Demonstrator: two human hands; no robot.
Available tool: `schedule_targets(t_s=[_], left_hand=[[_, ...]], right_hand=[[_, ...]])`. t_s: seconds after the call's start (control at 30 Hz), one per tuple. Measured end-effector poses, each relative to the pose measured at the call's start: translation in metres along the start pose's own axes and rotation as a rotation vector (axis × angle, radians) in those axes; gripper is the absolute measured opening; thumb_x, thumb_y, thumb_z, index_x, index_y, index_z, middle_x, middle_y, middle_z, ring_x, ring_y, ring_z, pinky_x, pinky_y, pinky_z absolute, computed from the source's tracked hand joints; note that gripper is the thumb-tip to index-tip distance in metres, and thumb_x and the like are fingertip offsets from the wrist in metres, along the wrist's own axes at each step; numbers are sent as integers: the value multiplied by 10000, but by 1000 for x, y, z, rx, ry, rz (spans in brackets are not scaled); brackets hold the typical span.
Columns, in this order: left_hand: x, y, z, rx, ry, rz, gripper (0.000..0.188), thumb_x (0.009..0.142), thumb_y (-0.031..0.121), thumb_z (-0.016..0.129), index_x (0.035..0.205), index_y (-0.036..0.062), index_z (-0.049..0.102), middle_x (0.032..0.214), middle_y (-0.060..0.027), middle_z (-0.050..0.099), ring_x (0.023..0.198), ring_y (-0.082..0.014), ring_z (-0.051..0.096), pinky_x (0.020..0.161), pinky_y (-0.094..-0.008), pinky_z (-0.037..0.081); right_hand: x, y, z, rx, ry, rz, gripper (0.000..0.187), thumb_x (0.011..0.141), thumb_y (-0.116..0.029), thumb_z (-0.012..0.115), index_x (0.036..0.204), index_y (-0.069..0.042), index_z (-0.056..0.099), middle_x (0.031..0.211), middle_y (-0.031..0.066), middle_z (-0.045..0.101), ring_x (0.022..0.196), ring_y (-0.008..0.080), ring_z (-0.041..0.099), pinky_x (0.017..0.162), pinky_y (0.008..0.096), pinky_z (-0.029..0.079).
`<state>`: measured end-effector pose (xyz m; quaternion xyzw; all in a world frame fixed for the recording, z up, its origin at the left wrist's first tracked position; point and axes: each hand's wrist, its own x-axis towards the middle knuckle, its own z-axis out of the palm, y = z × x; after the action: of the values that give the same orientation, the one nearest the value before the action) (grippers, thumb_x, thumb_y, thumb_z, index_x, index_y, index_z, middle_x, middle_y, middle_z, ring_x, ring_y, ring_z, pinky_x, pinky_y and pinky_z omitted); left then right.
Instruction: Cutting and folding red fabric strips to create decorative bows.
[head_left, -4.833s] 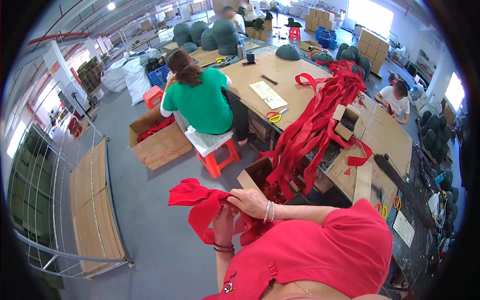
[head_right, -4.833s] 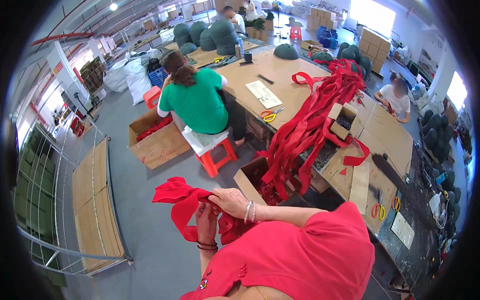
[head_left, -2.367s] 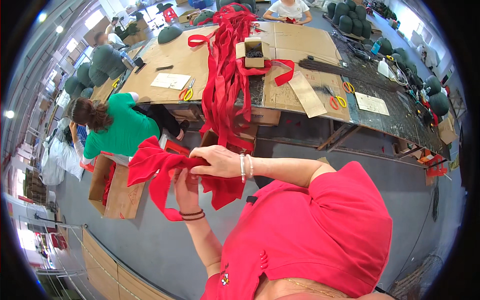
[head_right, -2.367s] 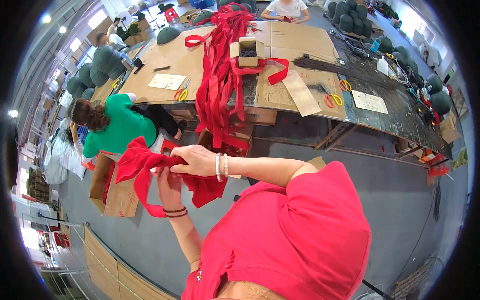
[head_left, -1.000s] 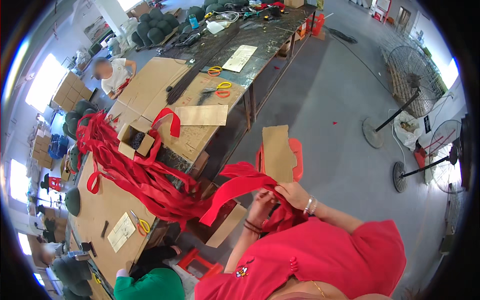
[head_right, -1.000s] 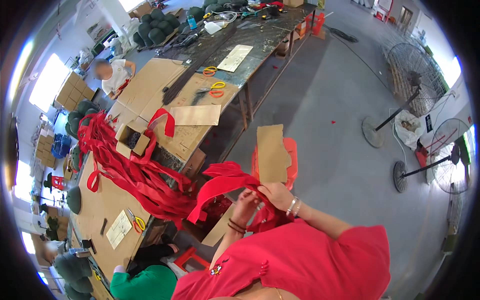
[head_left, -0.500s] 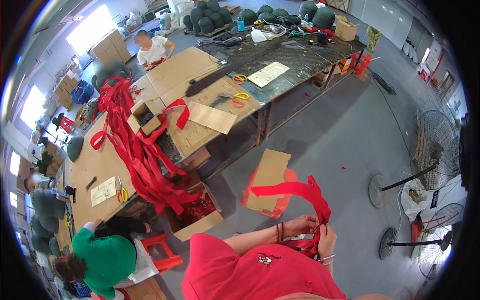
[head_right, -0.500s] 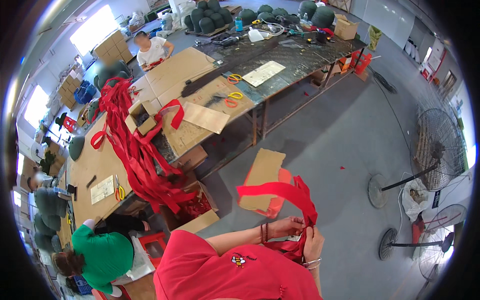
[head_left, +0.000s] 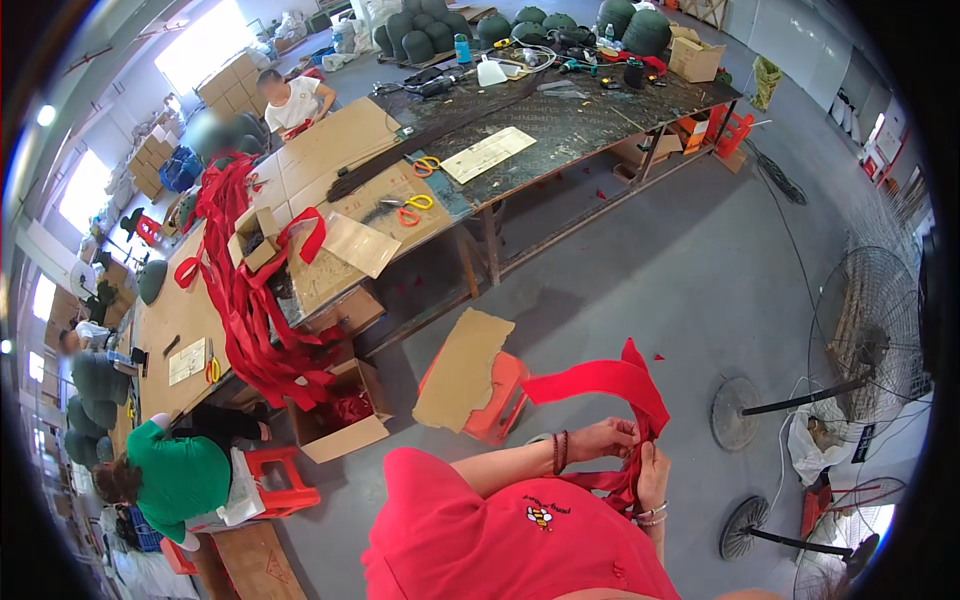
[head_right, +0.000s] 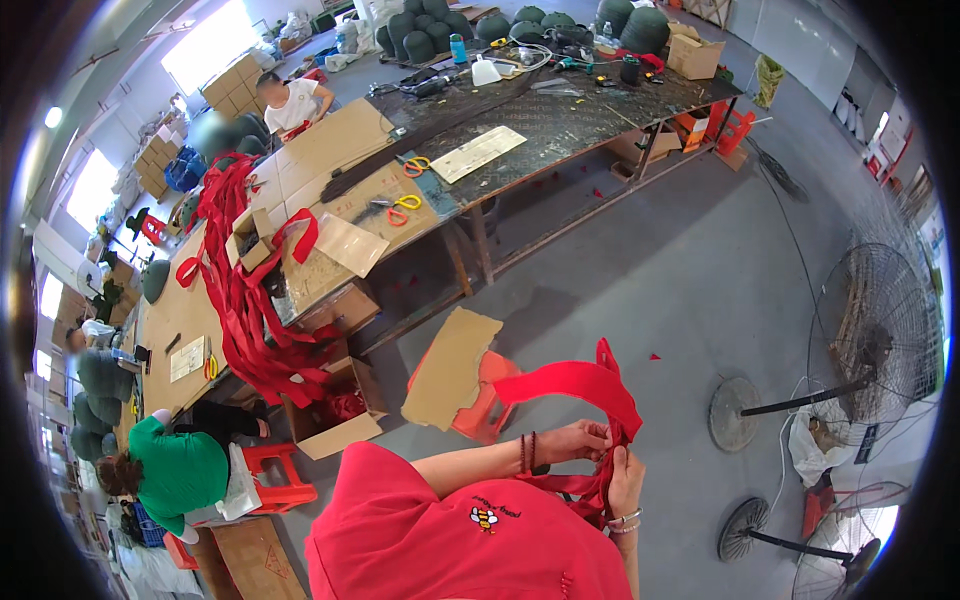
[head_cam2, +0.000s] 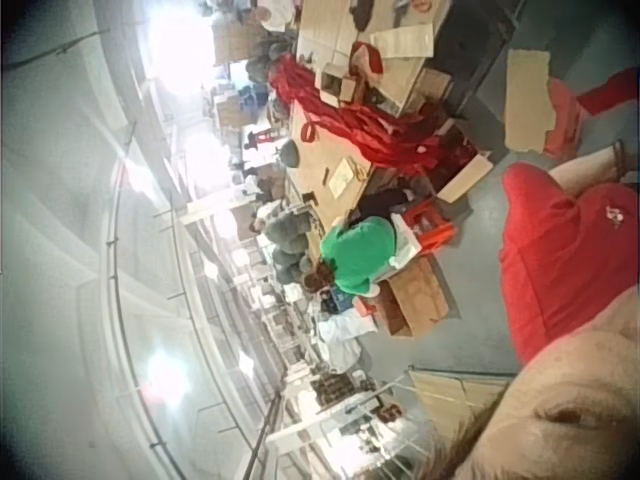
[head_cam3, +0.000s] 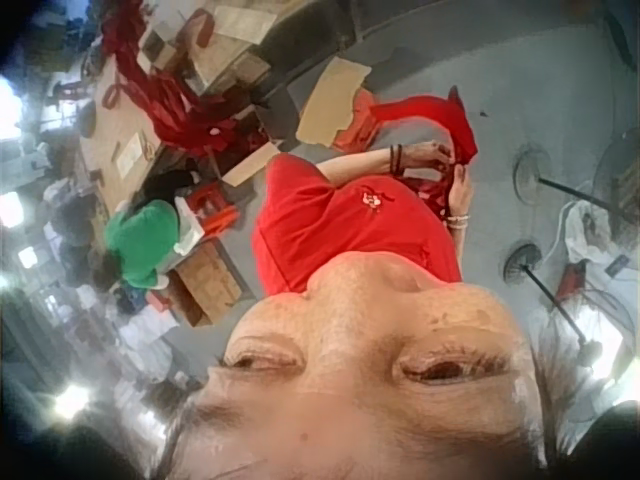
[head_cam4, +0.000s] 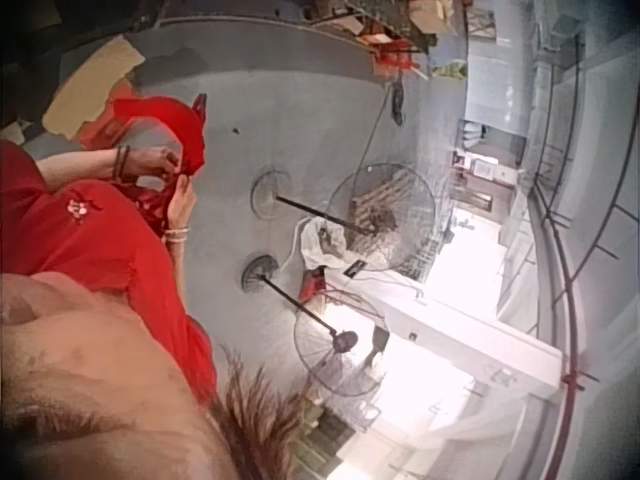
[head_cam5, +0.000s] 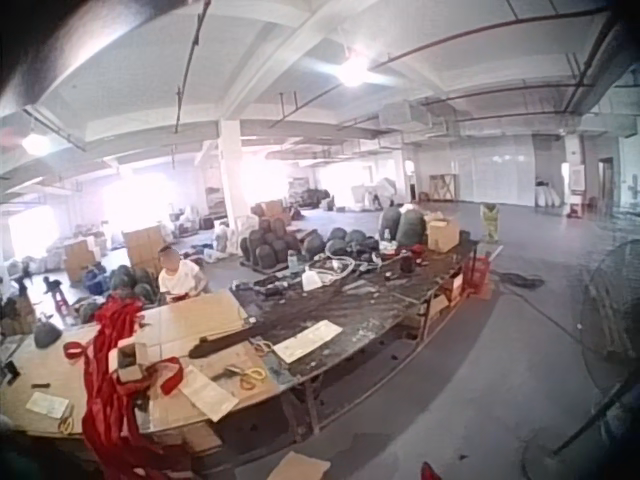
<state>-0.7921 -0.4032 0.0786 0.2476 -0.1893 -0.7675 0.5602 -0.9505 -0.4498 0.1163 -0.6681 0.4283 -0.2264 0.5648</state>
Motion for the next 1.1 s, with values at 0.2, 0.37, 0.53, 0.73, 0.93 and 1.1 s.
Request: schedule_targets(t_s=[0.2, 0.37, 0.53, 0.73, 0.93, 1.1], left_hand=[[135, 50, -26, -5, -9, -37, 19, 853, 51, 572, 857, 63, 558, 758, 21, 545, 664, -81, 521, 631, -218, 436], [250, 144, -60, 42, 6, -87, 69, 851, 31, 552, 898, 53, 597, 796, 11, 574, 690, -86, 531, 679, -237, 454], [385, 246, -66, 165, -203, -118, 35, 880, 86, 571, 895, 62, 592, 798, 33, 564, 710, -73, 519, 658, -232, 437], [531, 306, -88, 87, -185, -267, 38, 895, 104, 564, 896, 76, 589, 772, 29, 561, 705, -75, 514, 632, -225, 412], [744, 420, -88, 323, -119, -25, 227, 912, 141, 553, 1079, -2, 609, 1025, -42, 621, 959, -137, 575, 857, -299, 457], [916, 539, -49, 162, -125, 43, 131, 902, 84, 567, 1030, 71, 589, 950, -27, 619, 913, -153, 584, 862, -315, 449]], right_hand=[[134, 42, -57, -89, 121, -23, 427, 958, -311, 467, 747, 43, 575, 602, 117, 594, 538, 158, 488, 511, 337, 396], [262, -37, -81, -93, 132, -110, 362, 925, -290, 533, 828, 50, 608, 629, 177, 588, 556, 159, 508, 530, 345, 410], [390, -66, -135, 105, 160, -14, 340, 931, -288, 541, 919, 37, 640, 711, 61, 646, 623, 102, 578, 564, 274, 459], [523, -67, -194, 182, 224, 127, 356, 926, -315, 549, 955, 26, 649, 749, 47, 659, 664, 95, 582, 634, 259, 476], [734, -132, -326, -483, 338, -155, 427, 818, -366, 667, 910, 44, 594, 745, 215, 628, 673, 357, 610, 624, 374, 468], [891, -196, -415, -383, 673, -523, 386, 782, -311, 721, 924, 16, 572, 738, 202, 588, 669, 378, 566, 592, 375, 455]])
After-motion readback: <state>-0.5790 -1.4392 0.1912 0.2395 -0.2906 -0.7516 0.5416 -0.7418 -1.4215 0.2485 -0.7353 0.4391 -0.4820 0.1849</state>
